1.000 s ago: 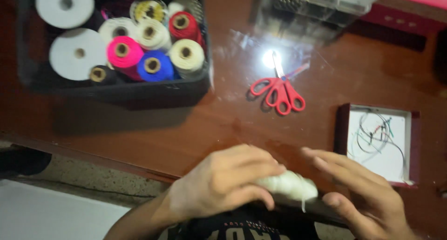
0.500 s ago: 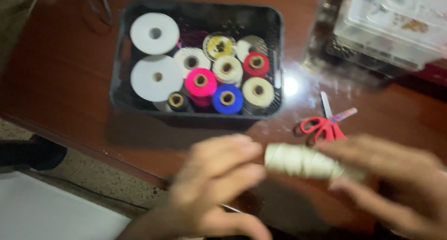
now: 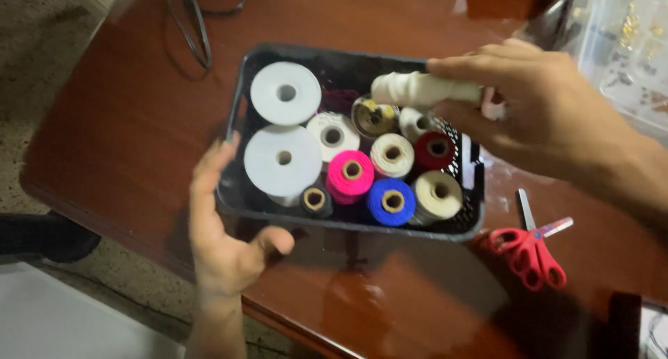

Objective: Sort and organize various spools of thread and craft supplies in a storage bin.

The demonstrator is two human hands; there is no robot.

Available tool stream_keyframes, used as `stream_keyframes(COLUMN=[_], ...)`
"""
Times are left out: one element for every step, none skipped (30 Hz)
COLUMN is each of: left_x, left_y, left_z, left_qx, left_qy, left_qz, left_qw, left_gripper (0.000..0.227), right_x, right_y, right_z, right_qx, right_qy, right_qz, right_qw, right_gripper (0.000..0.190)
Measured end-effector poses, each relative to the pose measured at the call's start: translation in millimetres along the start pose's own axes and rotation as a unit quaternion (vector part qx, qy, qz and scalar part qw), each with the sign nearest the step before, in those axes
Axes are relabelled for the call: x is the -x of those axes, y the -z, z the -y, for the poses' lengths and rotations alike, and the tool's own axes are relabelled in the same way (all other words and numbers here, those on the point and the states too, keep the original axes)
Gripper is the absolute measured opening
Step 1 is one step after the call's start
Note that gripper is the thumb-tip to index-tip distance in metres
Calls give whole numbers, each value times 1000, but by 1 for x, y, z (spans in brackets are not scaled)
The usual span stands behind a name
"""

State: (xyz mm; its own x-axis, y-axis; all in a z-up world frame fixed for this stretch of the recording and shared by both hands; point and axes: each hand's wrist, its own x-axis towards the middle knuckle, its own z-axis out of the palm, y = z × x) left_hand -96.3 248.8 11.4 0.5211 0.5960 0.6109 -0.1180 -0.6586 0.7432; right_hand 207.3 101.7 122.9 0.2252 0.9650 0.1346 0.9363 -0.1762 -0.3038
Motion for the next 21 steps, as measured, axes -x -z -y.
stream_keyframes(left_x=[3,3,4,4,3,2,2,3,3,4,5,6,7,7,7,6,7,8,8,7,6], left_y=[-2,-2,-2,-2,-2,-2,-3,-2,-2,-2,-2,-2,-1,-1,0,0,1,1,2,3,3], left_z=[-1,1,3,5,5,4,3,5,6,7,9,11,12,13,14,15,16,17,18,16,15], left_qx=[97,96,101,106,104,122,141,138,144,150,150,139,127,127,119,111,111,96,81,81,78], left_qy=[53,52,52,53,54,61,69,71,64,58,59,53,46,46,41,36,35,34,33,31,35], left_qz=[22,19,21,23,20,24,29,28,29,30,31,31,30,30,33,35,35,36,37,37,35], left_qw=[994,994,993,993,993,990,987,987,987,987,986,988,990,990,992,993,993,994,995,996,996], left_gripper=[104,104,103,103,103,103,103,103,103,102,102,102,102,102,102,102,102,102,102,102,103], right_x=[-9,-15,-21,-27,-33,-39,-43,-49,-53,-57,-62,-66,-70,-74,-78,-82,-87,-93,-99,-102,-105], right_y=[-4,-5,-6,-7,-8,-10,-11,-14,-16,-18,-18,-19,-19,-20,-21,-22,-24,-25,-27,-26,-26], right_z=[2,5,9,12,14,16,19,20,21,22,27,31,36,39,42,46,47,49,51,54,58], right_qx=[29,30,26,22,21,13,4,3,17,31,30,62,95,95,117,139,140,161,182,183,192], right_qy=[40,43,56,68,71,62,51,53,107,161,160,201,242,241,226,210,210,219,229,230,214], right_qz=[0,0,-11,-21,-20,0,20,21,10,0,0,8,15,15,56,97,96,110,124,122,150], right_qw=[999,999,998,997,997,998,998,998,994,987,987,978,966,966,965,963,963,956,948,948,946], right_gripper=[48,48,47,47,47,46,44,44,43,42,42,38,35,35,31,27,27,22,18,18,23])
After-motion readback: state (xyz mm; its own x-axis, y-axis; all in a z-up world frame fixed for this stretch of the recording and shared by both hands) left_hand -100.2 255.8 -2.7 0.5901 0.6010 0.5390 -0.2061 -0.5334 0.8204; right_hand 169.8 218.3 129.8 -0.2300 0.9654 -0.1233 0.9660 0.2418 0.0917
